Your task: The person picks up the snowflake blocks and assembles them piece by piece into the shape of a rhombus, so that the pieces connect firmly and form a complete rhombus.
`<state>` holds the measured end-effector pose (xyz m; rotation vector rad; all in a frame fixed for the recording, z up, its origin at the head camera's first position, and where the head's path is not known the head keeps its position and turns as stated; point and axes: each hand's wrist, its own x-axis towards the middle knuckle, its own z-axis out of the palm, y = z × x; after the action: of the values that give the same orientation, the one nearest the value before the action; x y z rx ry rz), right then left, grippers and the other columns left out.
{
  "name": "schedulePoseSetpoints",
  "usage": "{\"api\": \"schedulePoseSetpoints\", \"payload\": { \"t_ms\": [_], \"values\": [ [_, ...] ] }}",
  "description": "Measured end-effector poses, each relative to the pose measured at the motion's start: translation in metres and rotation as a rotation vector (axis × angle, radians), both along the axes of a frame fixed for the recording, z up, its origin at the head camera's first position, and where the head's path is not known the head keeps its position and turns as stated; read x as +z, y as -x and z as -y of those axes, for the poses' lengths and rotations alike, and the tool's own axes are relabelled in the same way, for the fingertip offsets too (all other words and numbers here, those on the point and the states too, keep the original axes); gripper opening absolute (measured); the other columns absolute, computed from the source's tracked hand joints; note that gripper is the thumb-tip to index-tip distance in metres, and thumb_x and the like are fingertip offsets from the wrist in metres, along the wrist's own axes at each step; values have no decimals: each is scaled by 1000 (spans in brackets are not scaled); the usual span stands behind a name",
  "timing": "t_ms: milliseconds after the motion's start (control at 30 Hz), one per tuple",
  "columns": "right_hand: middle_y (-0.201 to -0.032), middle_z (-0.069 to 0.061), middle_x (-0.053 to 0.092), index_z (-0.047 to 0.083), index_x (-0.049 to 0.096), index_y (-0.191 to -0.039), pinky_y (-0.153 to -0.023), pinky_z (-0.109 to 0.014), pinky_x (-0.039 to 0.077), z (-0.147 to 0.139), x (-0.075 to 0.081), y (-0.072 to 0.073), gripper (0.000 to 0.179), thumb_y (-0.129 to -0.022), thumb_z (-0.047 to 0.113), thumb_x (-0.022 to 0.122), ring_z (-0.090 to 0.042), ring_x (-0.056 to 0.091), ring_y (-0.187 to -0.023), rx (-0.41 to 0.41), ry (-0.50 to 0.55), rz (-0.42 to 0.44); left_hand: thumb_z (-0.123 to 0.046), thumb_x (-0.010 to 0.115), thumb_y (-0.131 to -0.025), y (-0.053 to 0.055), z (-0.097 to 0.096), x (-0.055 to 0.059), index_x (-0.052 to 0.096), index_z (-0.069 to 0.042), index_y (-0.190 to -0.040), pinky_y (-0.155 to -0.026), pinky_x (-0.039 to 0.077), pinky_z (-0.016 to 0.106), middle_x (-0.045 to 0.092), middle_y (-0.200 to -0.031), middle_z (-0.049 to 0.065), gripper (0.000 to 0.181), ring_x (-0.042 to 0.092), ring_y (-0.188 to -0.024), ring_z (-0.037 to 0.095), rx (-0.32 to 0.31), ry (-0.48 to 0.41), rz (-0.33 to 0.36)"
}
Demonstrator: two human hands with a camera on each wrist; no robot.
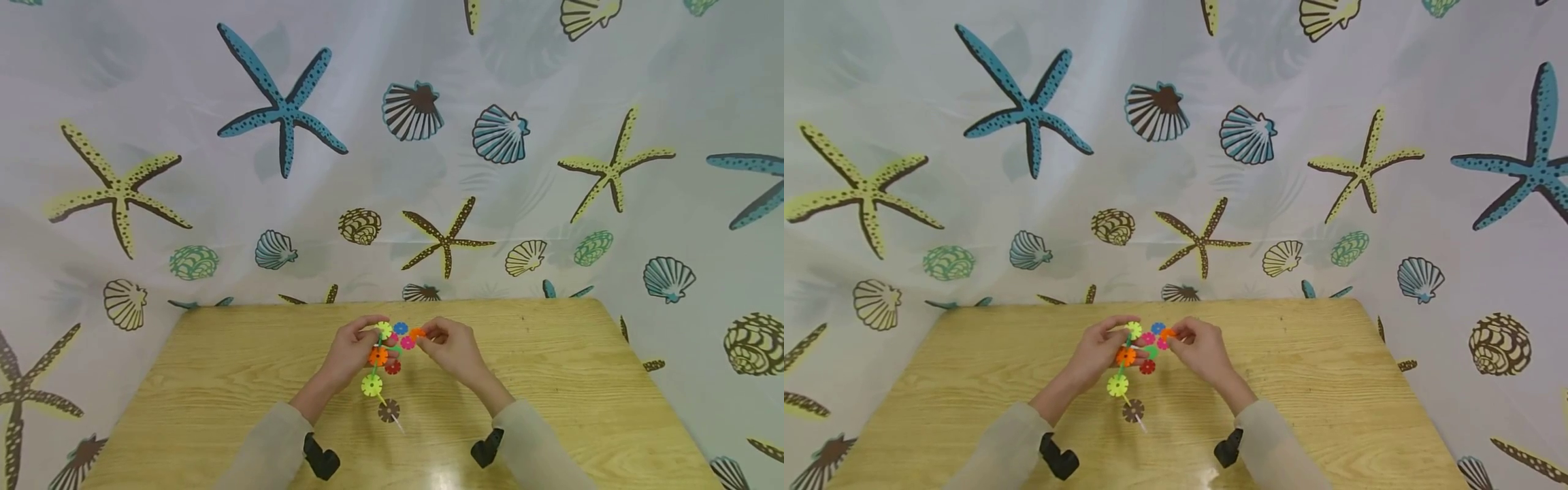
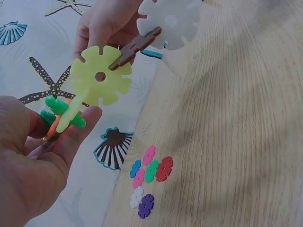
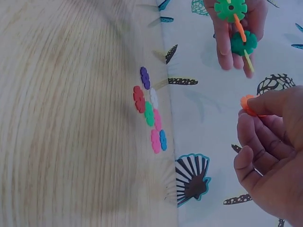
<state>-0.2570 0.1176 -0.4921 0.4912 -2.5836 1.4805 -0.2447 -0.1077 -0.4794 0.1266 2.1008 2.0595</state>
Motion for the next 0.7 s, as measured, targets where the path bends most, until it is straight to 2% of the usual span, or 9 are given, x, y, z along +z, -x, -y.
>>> {"api": "schedulePoseSetpoints", "payload": {
  "t_ms": [167, 300, 433, 533, 700],
  "values": [
    [-88, -5, 76, 8, 76, -98, -68, -24, 57, 4, 6, -6, 5, -94, 10, 78, -11, 66, -75, 20, 11, 24, -8, 48, -111, -1, -2, 2, 61, -5, -143, -84, 65, 52, 79, -98, 18, 35, 81, -86, 28, 35, 17, -5],
    [-89, -3, 76, 10, 76, -99, -68, -24, 58, 7, 9, -10, 4, -95, 12, 77, -10, 67, -75, 37, 26, 68, -10, 51, -110, -2, -3, 4, 63, -6, -141, -78, 66, 42, 80, -101, 20, 33, 80, -85, 26, 54, 45, -6],
    [-88, -2, 76, 10, 76, -99, -67, -24, 58, 10, 12, -13, 4, -96, 11, 76, -10, 67, -74, 57, 23, 61, -12, 53, -110, -2, -4, 5, 64, -7, -140, -71, 65, 31, 80, -102, 19, 33, 80, -83, 20, 64, 53, 0],
    [-87, -2, 76, 9, 77, -99, -66, -24, 58, 12, 14, -14, 4, -95, 11, 76, -11, 67, -74, 72, 11, 40, -11, 54, -109, -2, -5, 5, 64, -5, -139, -71, 64, 29, 80, -103, 21, 32, 80, -83, 19, 65, 48, -2],
    [-87, -2, 76, 11, 77, -100, -65, -23, 57, 13, 14, -13, 4, -96, 11, 76, -10, 66, -73, 98, 0, 31, -9, 55, -108, 0, -7, 4, 66, -3, -137, -71, 66, 35, 81, -97, 20, 32, 78, -74, 16, 68, 78, -29]
  ]
}}
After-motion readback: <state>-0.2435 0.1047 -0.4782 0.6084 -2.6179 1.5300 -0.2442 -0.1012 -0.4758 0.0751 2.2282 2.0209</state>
